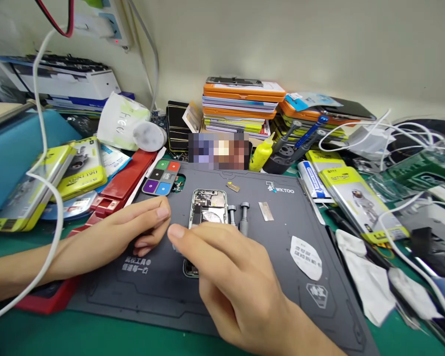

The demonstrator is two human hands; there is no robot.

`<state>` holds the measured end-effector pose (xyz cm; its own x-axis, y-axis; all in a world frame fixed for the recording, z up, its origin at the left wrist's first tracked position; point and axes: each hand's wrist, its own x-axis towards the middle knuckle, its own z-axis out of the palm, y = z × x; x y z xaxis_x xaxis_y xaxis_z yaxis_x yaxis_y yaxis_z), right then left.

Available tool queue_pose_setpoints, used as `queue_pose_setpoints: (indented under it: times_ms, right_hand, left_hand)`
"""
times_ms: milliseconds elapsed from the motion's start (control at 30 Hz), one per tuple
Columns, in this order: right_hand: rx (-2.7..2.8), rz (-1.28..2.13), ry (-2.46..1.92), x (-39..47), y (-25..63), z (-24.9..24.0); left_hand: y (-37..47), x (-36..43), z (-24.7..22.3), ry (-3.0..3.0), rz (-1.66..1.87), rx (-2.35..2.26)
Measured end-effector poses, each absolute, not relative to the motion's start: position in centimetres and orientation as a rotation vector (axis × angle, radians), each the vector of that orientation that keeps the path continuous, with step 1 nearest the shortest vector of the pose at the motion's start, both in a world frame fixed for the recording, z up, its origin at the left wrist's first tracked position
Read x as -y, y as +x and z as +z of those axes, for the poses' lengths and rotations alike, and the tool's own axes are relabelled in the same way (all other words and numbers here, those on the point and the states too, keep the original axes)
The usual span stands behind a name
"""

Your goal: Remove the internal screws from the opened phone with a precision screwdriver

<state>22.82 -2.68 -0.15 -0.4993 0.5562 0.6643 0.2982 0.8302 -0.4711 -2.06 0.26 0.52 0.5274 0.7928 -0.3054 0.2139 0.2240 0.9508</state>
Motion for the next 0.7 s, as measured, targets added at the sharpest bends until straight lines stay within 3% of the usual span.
queue_pose_setpoints:
  times_ms: [700]
  right_hand:
    - [2.127, 0.390, -0.678, 2.40, 22.43, -0.41]
  left_hand:
    - [-2.22, -0.33, 0.21, 1.380, 0.505, -0.958]
